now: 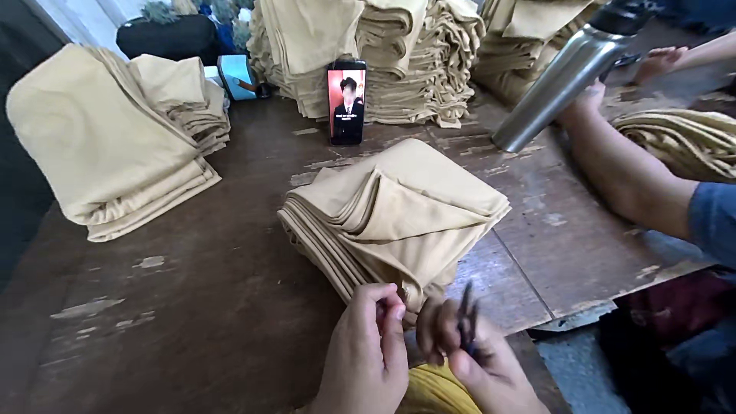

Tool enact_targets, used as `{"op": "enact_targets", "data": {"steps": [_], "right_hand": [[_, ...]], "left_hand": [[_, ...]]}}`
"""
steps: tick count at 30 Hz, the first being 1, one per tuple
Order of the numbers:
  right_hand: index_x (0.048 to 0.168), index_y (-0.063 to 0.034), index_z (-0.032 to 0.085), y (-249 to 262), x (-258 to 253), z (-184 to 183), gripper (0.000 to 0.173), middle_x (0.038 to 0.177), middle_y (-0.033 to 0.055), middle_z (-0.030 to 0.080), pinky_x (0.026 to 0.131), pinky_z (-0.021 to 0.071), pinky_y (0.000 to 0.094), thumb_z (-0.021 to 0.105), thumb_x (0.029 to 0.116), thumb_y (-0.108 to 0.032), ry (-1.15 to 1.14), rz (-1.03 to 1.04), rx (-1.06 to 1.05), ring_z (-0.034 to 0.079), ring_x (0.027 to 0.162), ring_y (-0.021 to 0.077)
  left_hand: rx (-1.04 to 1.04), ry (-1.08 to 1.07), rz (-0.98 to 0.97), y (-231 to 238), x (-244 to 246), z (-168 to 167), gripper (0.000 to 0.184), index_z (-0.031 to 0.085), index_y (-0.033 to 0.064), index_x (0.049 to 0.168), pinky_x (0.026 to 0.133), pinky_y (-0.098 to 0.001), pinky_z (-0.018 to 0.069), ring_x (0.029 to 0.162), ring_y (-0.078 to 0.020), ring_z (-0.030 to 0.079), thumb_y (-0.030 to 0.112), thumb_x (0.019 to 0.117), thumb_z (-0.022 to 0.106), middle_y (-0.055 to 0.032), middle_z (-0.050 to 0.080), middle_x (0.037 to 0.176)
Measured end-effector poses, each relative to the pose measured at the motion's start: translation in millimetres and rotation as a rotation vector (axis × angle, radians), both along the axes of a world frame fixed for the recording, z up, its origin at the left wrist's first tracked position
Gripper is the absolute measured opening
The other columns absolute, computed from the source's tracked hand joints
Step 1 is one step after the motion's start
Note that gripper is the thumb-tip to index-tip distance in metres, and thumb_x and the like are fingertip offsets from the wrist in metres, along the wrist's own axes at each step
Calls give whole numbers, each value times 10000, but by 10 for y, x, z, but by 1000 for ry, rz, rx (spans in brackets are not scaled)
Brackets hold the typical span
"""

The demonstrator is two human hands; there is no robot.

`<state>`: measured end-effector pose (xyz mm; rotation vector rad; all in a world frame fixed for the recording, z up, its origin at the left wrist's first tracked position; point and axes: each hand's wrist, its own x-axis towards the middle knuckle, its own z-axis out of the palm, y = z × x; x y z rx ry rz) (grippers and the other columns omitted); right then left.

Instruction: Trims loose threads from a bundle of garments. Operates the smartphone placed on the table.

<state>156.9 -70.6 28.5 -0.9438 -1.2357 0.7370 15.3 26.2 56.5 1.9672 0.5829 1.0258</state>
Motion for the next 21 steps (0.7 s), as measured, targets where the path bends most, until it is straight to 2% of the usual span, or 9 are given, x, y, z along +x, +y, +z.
{"op": "enact_targets", "data": {"steps": [3,5,8,12,15,17,18,20,21], "right_hand": [[994,-143,590,-153,-30,-130,402,797,-65,548,608,411,119,440,1073,-508,241,388,-172,504,682,-43],[955,-181,588,-187,-60,-203,400,758,-106,546,551,381,103,438,1061,-536,406,507,-289,486,628,-65],[915,-223,597,-157,-98,-227,381,744,-131,553,512,367,93,478,1036,-565,591,542,-364,481,594,-76],[859,-221,600,-45,-135,-198,407,715,-134,556,501,364,91,467,1044,-558,663,558,-336,478,571,-78],[786,-223,590,10,-205,-176,424,675,-140,537,478,338,102,478,1050,-536,724,545,-324,456,545,-74],[804,-220,586,-13,-223,-156,421,674,-142,517,488,329,99,464,1053,-537,617,450,-271,439,554,-79],[837,-211,581,-32,-203,-144,411,680,-137,496,505,336,99,449,1061,-529,487,349,-214,432,569,-80],[911,-183,578,-32,-98,-114,371,719,-101,482,571,387,117,464,1069,-498,155,58,-77,455,627,-61],[918,-169,570,4,-32,-94,333,754,-75,506,597,414,129,519,1060,-466,4,-110,-20,483,661,-44]], "left_hand": [[-97,-38,-47,16,-8,11,169,536,-62,1140,748,-125,527,810,13,601,57,1022,515,-42,627,928],[-114,-52,-51,16,-5,9,165,527,-68,1137,756,-126,527,822,15,601,51,1025,509,-41,624,932],[-75,-27,-11,-9,-11,11,166,527,-63,1131,754,-123,528,824,17,604,64,1023,522,-44,630,937],[28,32,79,-37,-11,6,184,541,-29,1127,663,-103,469,744,21,548,106,1003,558,-23,623,898],[54,44,90,-36,-7,-8,187,552,-25,1128,665,-115,467,744,12,547,117,1006,559,-28,621,896],[21,37,-18,0,-79,23,184,547,-26,1135,697,-129,500,767,1,571,124,1030,528,-36,618,903],[4,47,-113,40,-156,63,188,553,-7,1133,691,-136,502,757,-5,569,156,1056,499,-31,609,890],[-31,49,-309,137,-321,174,263,616,33,1082,641,-155,509,685,-22,582,244,1094,460,-19,614,784],[-42,36,-374,177,-382,223,287,638,38,1054,655,-154,514,697,-23,592,273,1090,477,-21,617,777]]}}
